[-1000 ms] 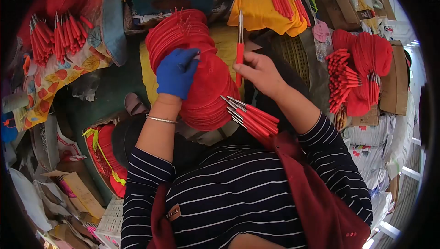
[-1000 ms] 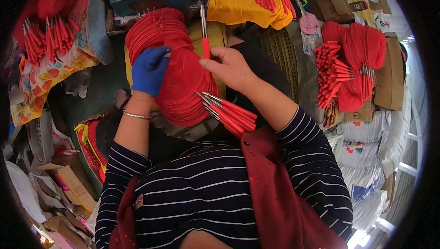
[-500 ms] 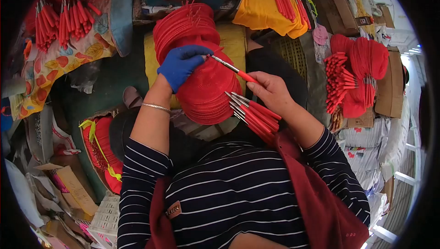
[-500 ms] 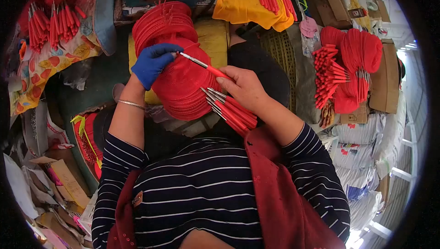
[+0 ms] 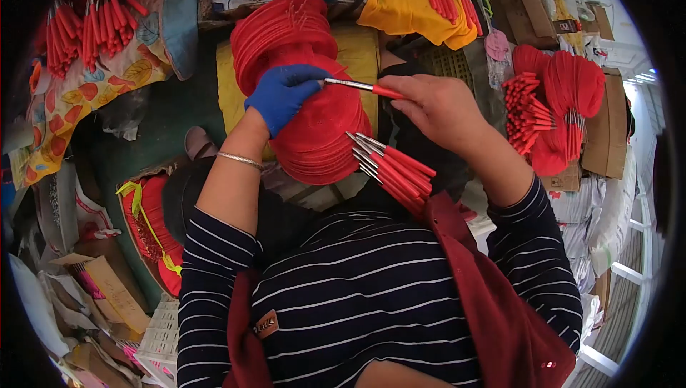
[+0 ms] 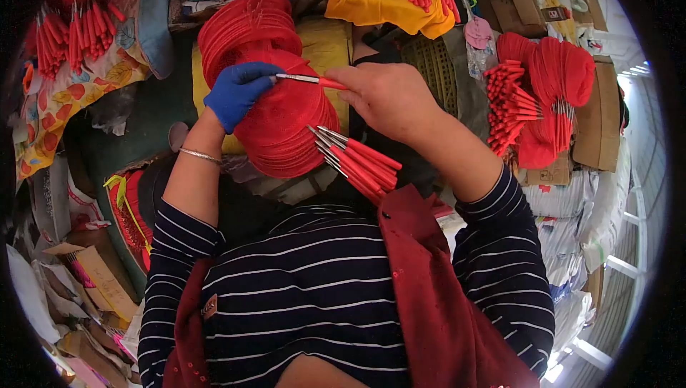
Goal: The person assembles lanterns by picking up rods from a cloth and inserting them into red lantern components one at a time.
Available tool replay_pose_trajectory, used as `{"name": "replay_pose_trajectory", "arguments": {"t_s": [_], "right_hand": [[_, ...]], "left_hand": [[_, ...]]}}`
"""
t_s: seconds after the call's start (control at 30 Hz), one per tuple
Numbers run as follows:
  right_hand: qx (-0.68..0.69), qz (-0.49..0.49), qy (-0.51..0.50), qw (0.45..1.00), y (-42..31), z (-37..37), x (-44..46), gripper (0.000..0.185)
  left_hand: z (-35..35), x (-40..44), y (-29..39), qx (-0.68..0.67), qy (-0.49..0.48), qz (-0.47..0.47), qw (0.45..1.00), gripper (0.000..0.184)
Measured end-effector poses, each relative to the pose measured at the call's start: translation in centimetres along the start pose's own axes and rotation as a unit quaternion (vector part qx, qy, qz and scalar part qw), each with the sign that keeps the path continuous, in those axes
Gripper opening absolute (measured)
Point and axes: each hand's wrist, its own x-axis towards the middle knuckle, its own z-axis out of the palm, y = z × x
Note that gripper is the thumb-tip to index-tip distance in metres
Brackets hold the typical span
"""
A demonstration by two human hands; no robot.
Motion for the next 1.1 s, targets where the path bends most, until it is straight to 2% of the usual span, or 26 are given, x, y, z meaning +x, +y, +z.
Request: {"name": "replay_pose_trajectory", "arguments": {"t_s": [0.03, 0.1, 0.13, 0.2, 0.3, 0.33, 0.37, 0.4, 0.47, 0.5, 0.53, 0.57, 0.6, 0.63, 0.7, 0.87, 0.93, 0.97, 1.03, 1.1], "right_hand": [[-0.001, 0.0, -0.001, 1.0, -0.3, -1.0, 0.6, 0.029], [-0.148, -0.115, -0.048, 0.981, -1.1, -2.5, 1.6, 0.022], [-0.147, -0.113, -0.049, 0.981, -1.5, -2.7, 2.1, 0.022], [-0.248, -0.18, -0.071, 0.949, -2.2, -2.8, 2.8, 0.017], [-0.239, -0.21, -0.117, 0.941, -3.7, -2.8, 3.3, 0.017], [-0.239, -0.209, -0.117, 0.941, -4.1, -2.4, 3.5, 0.017], [-0.227, -0.206, -0.167, 0.937, -4.5, -2.0, 3.7, 0.017], [-0.213, -0.201, -0.218, 0.931, -4.8, -1.5, 3.7, 0.017], [-0.202, -0.175, -0.23, 0.936, -5.0, 0.1, 3.4, 0.017], [-0.192, -0.155, -0.241, 0.938, -5.0, 0.8, 3.1, 0.018], [-0.194, -0.154, -0.242, 0.938, -4.8, 1.5, 2.6, 0.018], [-0.208, -0.143, -0.194, 0.948, -5.0, 1.9, 2.0, 0.019], [-0.223, -0.134, -0.144, 0.955, -4.9, 2.2, 1.6, 0.02], [-0.224, -0.133, -0.143, 0.955, -4.5, 2.0, 1.4, 0.02], [-0.202, -0.134, -0.061, 0.968, -3.8, 1.3, 1.1, 0.019], [-0.239, -0.067, -0.079, 0.966, -6.1, 3.4, 0.5, 0.015], [-0.198, -0.073, -0.142, 0.967, -4.3, 2.2, 1.3, 0.017], [-0.12, -0.069, -0.181, 0.974, -2.3, 1.2, 1.7, 0.023], [-0.027, -0.056, -0.191, 0.98, 0.5, 1.0, 2.2, 0.029], [-0.022, -0.052, -0.19, 0.98, 0.0, 0.4, 1.7, 0.034]], "left_hand": [[0.1, 0.1, -0.2, 0.007, -0.005, 0.003, 1.0, 0.019], [0.2, 0.0, -0.5, 0.013, -0.011, 0.005, 1.0, 0.019], [0.3, 0.0, -0.5, 0.02, -0.013, -0.005, 1.0, 0.019], [0.4, -0.1, -0.9, 0.026, -0.019, -0.014, 0.999, 0.018], [1.0, -0.3, -0.6, 0.039, -0.026, 0.022, 0.999, 0.025], [1.4, -0.6, -0.2, 0.102, -0.033, 0.01, 0.994, 0.029], [1.8, -0.8, 0.3, 0.164, -0.039, -0.002, 0.986, 0.035], [2.4, -0.8, -0.9, 0.163, -0.043, -0.002, 0.986, 0.035], [3.9, -0.6, -4.3, 0.068, -0.045, 0.0, 0.997, 0.044], [4.1, -0.8, -3.1, 0.066, -0.047, 0.001, 0.997, 0.044], [4.3, -1.0, -1.9, 0.133, -0.029, -0.03, 0.99, 0.046], [4.5, -1.2, -1.1, 0.199, -0.012, -0.063, 0.978, 0.047], [4.2, -1.1, -1.2, 0.2, -0.013, -0.062, 0.978, 0.047], [3.7, -0.8, -1.4, 0.201, 0.013, -0.037, 0.979, 0.047], [3.7, -0.6, -1.8, 0.199, 0.04, -0.014, 0.979, 0.046], [4.7, -0.7, -1.7, 0.243, 0.068, -0.054, 0.966, 0.044], [4.8, -1.3, -1.7, 0.256, 0.05, -0.044, 0.965, 0.044], [4.9, -1.5, -1.8, 0.265, 0.031, -0.035, 0.963, 0.045], [4.9, -1.7, -2.5, 0.218, 0.022, -0.03, 0.975, 0.044], [4.4, -1.6, -2.2, 0.172, 0.013, -0.024, 0.985, 0.044]]}}
